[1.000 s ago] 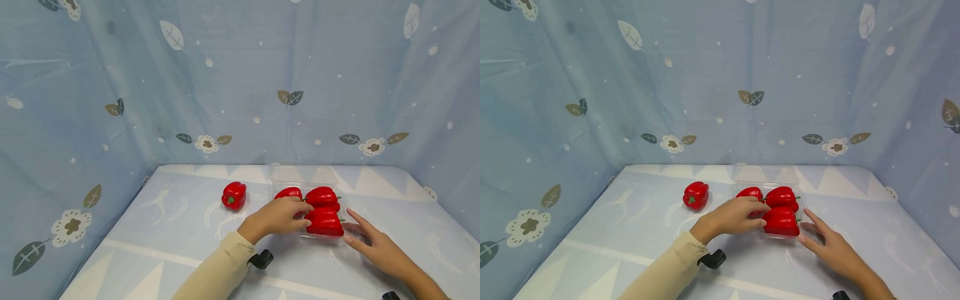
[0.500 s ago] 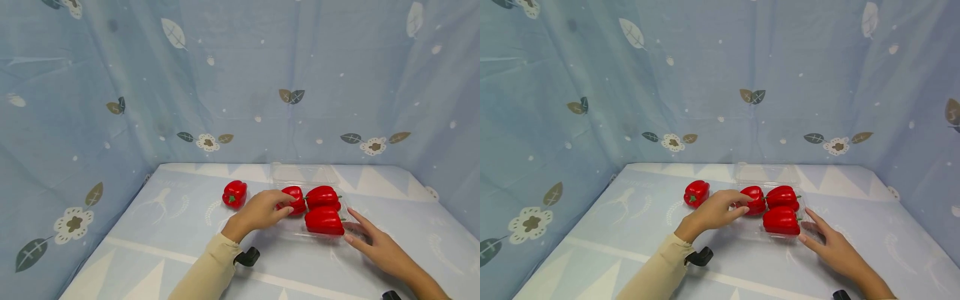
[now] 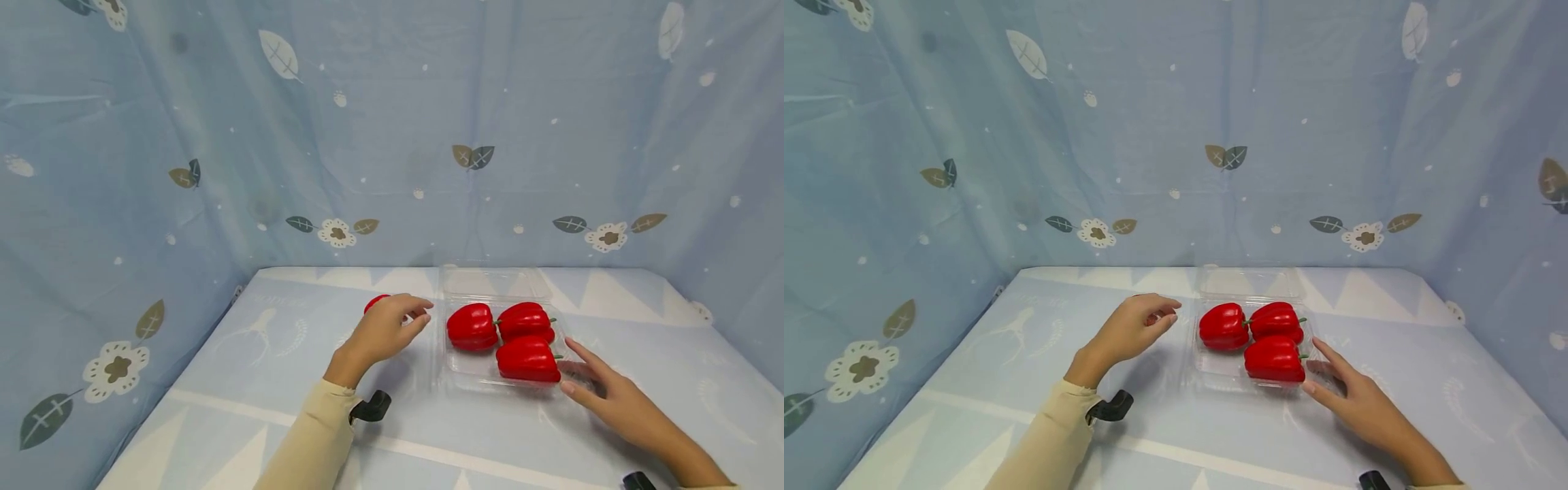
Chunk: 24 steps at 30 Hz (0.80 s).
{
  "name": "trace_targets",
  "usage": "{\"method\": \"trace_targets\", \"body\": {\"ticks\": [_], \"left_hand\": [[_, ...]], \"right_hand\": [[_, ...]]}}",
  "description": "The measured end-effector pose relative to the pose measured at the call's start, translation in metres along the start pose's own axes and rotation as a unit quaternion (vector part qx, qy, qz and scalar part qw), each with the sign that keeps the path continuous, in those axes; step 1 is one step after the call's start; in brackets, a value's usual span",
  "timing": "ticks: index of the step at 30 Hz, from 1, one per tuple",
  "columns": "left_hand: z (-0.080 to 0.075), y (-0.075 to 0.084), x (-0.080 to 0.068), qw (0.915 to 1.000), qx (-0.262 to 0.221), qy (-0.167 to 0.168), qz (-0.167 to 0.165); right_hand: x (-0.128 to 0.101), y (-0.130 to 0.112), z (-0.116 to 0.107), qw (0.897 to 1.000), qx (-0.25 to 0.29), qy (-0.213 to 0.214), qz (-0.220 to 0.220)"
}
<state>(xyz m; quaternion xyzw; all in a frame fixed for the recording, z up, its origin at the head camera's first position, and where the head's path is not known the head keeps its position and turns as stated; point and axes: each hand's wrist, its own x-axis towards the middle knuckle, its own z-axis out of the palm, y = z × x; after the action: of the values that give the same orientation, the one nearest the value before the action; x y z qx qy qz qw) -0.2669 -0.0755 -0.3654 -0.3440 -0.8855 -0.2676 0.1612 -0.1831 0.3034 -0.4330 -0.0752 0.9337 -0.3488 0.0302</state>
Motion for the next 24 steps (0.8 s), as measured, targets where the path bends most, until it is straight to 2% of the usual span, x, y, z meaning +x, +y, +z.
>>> {"method": "trace_targets", "body": {"ticks": [4,8,12,16,20,24], "left_hand": [[-0.009,-0.016,-0.003,0.9989,-0.005,0.033,-0.032],[-0.015,-0.030,-0.008,0.9950,-0.016,0.056,-0.081],[-0.016,-0.041,-0.012,0.9889,-0.031,0.070,-0.127],[-0.014,-0.050,-0.014,0.9832,-0.041,0.082,-0.157],[-0.009,-0.055,-0.013,0.9757,-0.051,0.087,-0.194],[-0.002,-0.058,-0.013,0.9655,-0.069,0.064,-0.243]], "right_hand": [[0.001,-0.001,0.000,1.000,-0.006,-0.001,0.000],[0.000,-0.002,-0.001,1.000,-0.008,-0.006,0.007],[-0.001,-0.002,0.000,1.000,-0.005,-0.007,0.003],[0.000,-0.003,0.001,1.000,-0.014,-0.003,0.003],[0.000,-0.004,0.000,1.000,-0.022,0.003,0.007],[-0.001,-0.005,0.000,1.000,-0.016,0.002,0.006]]}}
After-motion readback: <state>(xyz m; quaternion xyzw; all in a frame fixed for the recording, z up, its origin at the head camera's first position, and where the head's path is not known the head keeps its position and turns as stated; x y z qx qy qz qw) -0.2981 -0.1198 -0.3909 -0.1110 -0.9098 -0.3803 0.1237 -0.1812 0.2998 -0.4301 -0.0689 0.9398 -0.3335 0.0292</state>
